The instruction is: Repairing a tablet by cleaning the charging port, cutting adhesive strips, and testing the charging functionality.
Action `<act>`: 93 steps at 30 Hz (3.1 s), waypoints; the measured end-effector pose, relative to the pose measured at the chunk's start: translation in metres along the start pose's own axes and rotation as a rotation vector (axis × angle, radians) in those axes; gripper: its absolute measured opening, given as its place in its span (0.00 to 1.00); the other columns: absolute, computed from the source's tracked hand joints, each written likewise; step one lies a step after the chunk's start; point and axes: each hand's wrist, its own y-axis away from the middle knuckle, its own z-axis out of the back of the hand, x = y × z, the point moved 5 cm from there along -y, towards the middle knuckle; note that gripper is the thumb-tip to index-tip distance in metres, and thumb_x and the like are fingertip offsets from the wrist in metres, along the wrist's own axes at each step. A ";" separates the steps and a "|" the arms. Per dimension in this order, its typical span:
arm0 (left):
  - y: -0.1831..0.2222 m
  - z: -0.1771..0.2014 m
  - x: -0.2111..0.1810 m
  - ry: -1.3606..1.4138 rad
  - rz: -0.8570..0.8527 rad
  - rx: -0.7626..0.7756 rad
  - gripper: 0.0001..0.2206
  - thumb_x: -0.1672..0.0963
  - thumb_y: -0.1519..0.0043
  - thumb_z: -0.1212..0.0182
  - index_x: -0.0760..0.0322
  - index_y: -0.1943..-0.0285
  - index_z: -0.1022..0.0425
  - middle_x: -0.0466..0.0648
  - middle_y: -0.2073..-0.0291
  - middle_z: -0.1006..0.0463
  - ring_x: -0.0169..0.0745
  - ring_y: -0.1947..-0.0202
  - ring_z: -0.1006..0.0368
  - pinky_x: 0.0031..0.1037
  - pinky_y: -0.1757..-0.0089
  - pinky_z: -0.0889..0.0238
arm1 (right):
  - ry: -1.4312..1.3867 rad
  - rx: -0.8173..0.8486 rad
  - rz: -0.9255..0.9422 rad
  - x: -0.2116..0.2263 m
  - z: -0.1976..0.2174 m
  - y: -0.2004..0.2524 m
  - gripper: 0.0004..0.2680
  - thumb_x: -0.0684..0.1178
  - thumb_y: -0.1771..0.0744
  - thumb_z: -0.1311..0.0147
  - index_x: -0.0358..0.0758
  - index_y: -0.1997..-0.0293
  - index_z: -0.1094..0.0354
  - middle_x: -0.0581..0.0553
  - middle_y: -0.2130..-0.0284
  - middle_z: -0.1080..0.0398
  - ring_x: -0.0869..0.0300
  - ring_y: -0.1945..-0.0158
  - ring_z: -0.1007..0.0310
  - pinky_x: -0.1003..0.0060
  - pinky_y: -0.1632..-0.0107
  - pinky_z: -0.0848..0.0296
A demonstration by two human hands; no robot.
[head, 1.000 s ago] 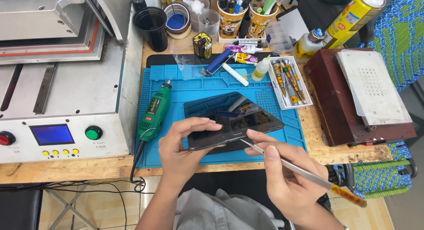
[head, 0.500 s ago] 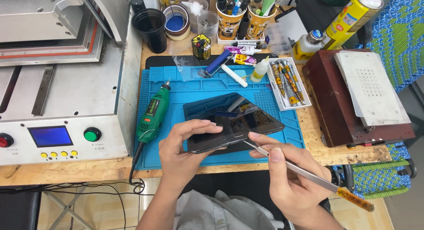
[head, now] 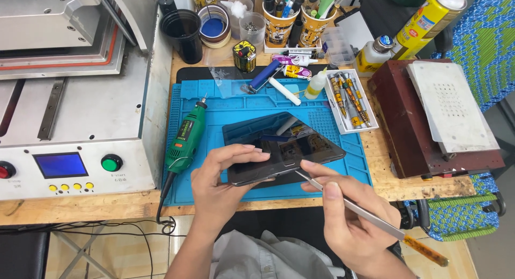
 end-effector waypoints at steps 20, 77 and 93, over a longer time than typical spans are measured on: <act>0.001 0.001 0.003 0.008 0.019 0.027 0.15 0.59 0.53 0.40 0.65 0.60 0.38 0.46 0.69 0.25 0.36 0.61 0.28 0.22 0.56 0.36 | -0.129 -0.009 -0.007 -0.006 0.000 0.003 0.07 0.38 0.38 0.63 0.28 0.78 0.40 0.37 0.81 0.32 0.52 0.72 0.26 0.71 0.70 0.27; -0.001 0.000 0.001 -0.015 -0.003 0.049 0.15 0.59 0.52 0.39 0.65 0.59 0.39 0.44 0.68 0.25 0.35 0.59 0.29 0.23 0.55 0.36 | 0.022 0.073 0.043 -0.007 0.002 0.007 0.09 0.40 0.38 0.64 0.32 0.78 0.38 0.43 0.76 0.30 0.57 0.68 0.26 0.77 0.68 0.31; 0.000 0.001 0.002 -0.020 0.014 0.050 0.14 0.59 0.52 0.40 0.66 0.59 0.38 0.44 0.69 0.25 0.36 0.59 0.29 0.24 0.55 0.36 | -0.157 0.012 0.014 -0.007 0.000 0.003 0.07 0.38 0.38 0.63 0.30 0.78 0.40 0.42 0.83 0.33 0.51 0.69 0.26 0.69 0.68 0.25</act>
